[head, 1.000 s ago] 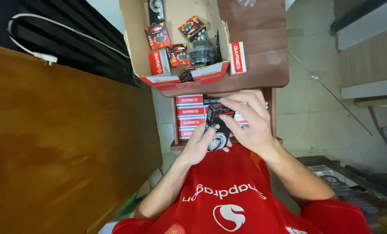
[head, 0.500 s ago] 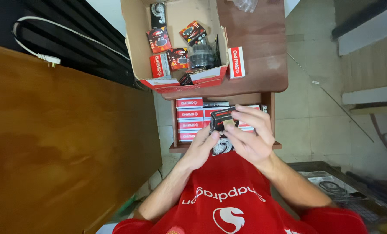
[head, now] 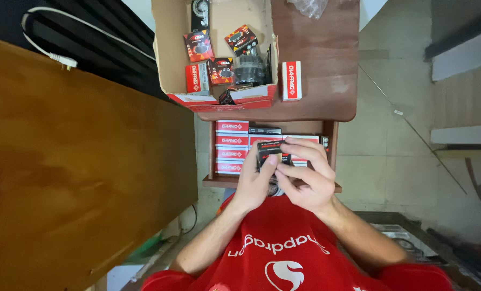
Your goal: The person unboxes various brake pad sets, removes them from their cardboard packaging, and places them into a cardboard box while organizing other boxes in a drawer.
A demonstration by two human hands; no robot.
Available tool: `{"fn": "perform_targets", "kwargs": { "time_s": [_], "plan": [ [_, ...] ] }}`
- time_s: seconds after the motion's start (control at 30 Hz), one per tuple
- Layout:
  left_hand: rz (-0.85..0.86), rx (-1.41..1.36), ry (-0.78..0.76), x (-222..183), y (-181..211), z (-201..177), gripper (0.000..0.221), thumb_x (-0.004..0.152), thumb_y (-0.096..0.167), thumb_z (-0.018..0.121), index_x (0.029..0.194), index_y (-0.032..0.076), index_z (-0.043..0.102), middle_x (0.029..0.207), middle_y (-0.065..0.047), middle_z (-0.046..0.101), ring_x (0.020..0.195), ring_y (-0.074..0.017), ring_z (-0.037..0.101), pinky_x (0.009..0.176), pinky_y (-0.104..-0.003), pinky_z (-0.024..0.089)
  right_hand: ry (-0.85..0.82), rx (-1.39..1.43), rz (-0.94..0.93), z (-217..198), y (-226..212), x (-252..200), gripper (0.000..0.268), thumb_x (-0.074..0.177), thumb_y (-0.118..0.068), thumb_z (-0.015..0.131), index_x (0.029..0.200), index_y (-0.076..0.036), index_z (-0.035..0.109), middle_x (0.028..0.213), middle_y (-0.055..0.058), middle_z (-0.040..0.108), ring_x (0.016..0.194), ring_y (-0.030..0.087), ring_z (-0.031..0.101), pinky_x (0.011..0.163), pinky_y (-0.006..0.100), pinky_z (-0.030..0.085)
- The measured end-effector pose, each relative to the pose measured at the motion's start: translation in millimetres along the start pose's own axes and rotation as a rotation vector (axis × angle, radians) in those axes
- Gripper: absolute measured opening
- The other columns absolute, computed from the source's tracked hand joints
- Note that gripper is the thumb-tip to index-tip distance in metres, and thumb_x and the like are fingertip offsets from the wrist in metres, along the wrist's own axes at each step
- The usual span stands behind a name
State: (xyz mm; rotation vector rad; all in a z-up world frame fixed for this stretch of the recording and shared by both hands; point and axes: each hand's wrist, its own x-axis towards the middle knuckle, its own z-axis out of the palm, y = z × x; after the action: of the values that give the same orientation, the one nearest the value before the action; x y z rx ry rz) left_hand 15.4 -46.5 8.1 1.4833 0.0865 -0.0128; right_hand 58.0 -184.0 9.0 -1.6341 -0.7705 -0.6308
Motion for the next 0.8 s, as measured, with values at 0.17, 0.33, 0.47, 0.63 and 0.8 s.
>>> {"fn": "perform_targets", "kwargs": {
  "time_s": [0.17, 0.33, 0.47, 0.63, 0.8],
  "plan": [
    [0.084, 0.116, 0.020, -1.7, -32.6, 3.3, 0.018, 0.100, 0.020, 0.061, 0.109, 0.004, 0.063, 0.078, -0.011, 0.065, 0.075, -0.0159, 0.057, 0.067, -0.034, 0.049, -0.064, 0.111, 0.146, -25.4, 3.1, 12.6, 0.006, 0.087, -0.007, 0.077, 0.089, -0.002, 0.075, 0.104, 0.019, 0.074, 0.100, 0.040, 0.073, 0.087, 0.046, 0.058],
    [0.099, 0.129, 0.012, -5.7, -36.0, 18.5, 0.017, 0.098, 0.020, 0.065, 0.107, 0.006, 0.063, 0.072, -0.008, 0.070, 0.064, -0.0137, 0.059, 0.060, -0.031, 0.051, -0.256, 0.108, 0.207, -50.4, 18.7, 30.8, 0.009, 0.087, -0.011, 0.081, 0.094, -0.007, 0.078, 0.099, 0.008, 0.076, 0.090, 0.029, 0.076, 0.080, 0.038, 0.059],
    [0.109, 0.108, -0.008, -5.0, -33.0, 24.0, 0.022, 0.094, 0.024, 0.067, 0.107, 0.005, 0.065, 0.061, -0.006, 0.066, 0.056, -0.0149, 0.062, 0.055, -0.030, 0.050, -0.431, 0.169, 0.130, -63.4, 15.3, 54.7, 0.005, 0.092, -0.006, 0.073, 0.095, -0.006, 0.077, 0.096, 0.010, 0.074, 0.081, 0.028, 0.071, 0.074, 0.039, 0.058],
    [0.165, 0.143, -0.062, -2.6, -41.0, 19.0, 0.022, 0.088, 0.026, 0.073, 0.099, 0.008, 0.067, 0.058, -0.005, 0.065, 0.050, -0.0157, 0.059, 0.049, -0.028, 0.048, -0.472, 0.204, 0.199, -68.3, 13.6, 60.4, 0.010, 0.094, -0.003, 0.066, 0.090, -0.003, 0.075, 0.087, 0.011, 0.072, 0.074, 0.028, 0.070, 0.070, 0.039, 0.058],
    [0.263, 0.196, -0.166, 3.9, -32.4, 6.9, 0.026, 0.082, 0.030, 0.078, 0.093, 0.010, 0.068, 0.060, -0.008, 0.063, 0.049, -0.0219, 0.059, 0.048, -0.032, 0.047, -0.542, 0.550, 0.746, -68.5, 30.8, 52.3, 0.019, 0.094, -0.002, 0.067, 0.112, -0.007, 0.070, 0.089, 0.007, 0.075, 0.079, 0.013, 0.067, 0.077, 0.034, 0.058]
  ]
}}
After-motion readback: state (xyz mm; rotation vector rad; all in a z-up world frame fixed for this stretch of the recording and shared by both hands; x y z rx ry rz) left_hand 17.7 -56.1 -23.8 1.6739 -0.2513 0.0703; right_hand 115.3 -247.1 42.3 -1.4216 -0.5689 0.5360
